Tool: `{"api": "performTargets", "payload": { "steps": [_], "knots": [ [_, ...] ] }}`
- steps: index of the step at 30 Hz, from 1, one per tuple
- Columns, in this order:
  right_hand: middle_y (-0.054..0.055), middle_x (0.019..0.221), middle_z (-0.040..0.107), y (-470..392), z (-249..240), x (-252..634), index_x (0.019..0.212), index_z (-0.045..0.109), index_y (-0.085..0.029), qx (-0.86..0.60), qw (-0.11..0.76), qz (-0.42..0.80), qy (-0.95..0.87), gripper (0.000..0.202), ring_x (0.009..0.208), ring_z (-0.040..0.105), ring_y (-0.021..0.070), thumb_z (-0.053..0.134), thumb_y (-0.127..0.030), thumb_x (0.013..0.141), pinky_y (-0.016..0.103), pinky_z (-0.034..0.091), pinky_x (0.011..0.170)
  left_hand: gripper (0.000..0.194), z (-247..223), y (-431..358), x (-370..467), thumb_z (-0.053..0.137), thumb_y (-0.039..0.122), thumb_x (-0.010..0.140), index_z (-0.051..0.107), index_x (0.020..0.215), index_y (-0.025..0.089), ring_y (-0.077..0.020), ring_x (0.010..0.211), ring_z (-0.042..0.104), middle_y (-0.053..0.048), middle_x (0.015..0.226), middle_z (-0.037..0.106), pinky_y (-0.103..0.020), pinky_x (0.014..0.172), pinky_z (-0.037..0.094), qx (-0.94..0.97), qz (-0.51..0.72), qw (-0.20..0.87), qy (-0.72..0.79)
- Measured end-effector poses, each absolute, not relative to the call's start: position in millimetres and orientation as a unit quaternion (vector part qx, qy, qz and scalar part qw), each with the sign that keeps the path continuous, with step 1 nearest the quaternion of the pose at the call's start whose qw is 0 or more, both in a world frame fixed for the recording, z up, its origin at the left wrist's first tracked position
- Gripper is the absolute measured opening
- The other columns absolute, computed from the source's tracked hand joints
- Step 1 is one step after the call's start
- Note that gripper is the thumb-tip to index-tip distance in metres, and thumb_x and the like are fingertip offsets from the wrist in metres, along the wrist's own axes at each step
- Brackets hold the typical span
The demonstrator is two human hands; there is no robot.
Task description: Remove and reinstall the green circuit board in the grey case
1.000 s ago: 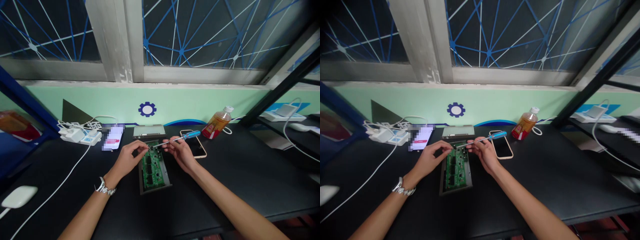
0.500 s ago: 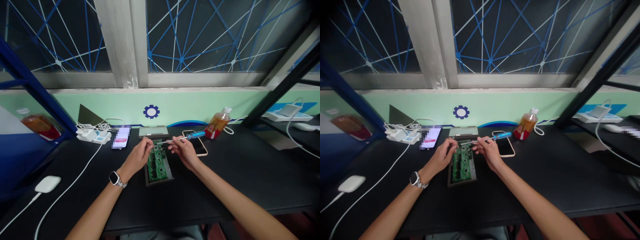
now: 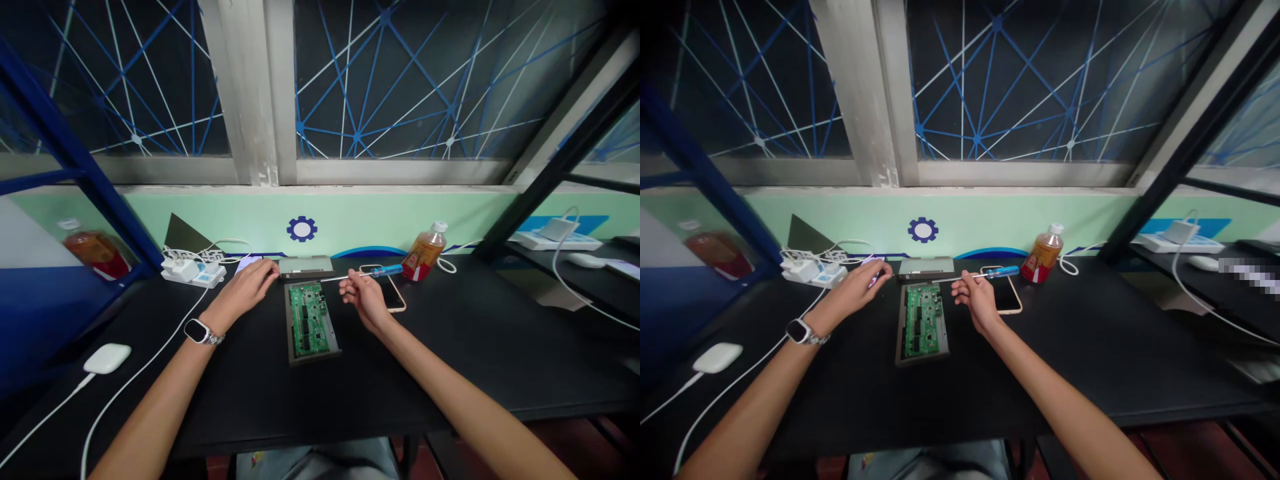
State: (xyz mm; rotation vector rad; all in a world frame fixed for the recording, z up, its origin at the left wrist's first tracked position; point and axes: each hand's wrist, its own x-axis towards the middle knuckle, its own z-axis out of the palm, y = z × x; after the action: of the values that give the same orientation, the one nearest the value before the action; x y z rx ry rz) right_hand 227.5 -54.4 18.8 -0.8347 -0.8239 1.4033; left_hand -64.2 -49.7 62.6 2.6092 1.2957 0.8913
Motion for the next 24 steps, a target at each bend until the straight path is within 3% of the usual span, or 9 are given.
{"api": "performTargets", "payload": {
  "steps": [15,18,24],
  "knots": [
    [0.003,0.068,0.071,-59,3,212,0.083,0.057,-0.02,-0.366,0.56,0.534,-0.517,0.04,0.052,0.061,0.0134,0.074,-0.055,0.08,0.021,0.046,0.039,0.013,11,-42,-80,0.052,0.016,0.092,0.064,0.087,0.019,-0.025,0.096,0.056,-0.007,0.098,0.06,-0.04,0.085,0.042,0.86,0.172,-0.007,0.481],
    [0.0,0.065,0.069,-60,2,211,0.085,0.054,-0.022,-0.366,0.562,0.527,-0.522,0.041,0.049,0.06,0.0131,0.072,-0.058,0.081,0.021,0.045,0.039,0.012,12,-45,-77,0.052,0.018,0.093,0.063,0.097,0.02,-0.0266,0.1,0.056,-0.008,0.103,0.059,-0.044,0.089,0.043,0.852,0.188,-0.015,0.488],
    [-0.004,0.061,0.061,-60,0,211,0.083,0.047,-0.024,-0.375,0.552,0.498,-0.554,0.038,0.045,0.056,0.0119,0.059,-0.059,0.091,0.023,0.046,0.042,0.036,9,-57,-44,0.041,0.022,0.099,0.048,0.135,0.02,-0.0286,0.124,0.05,-0.014,0.132,0.051,-0.047,0.104,0.042,0.84,0.291,0.001,0.458]
  ]
}}
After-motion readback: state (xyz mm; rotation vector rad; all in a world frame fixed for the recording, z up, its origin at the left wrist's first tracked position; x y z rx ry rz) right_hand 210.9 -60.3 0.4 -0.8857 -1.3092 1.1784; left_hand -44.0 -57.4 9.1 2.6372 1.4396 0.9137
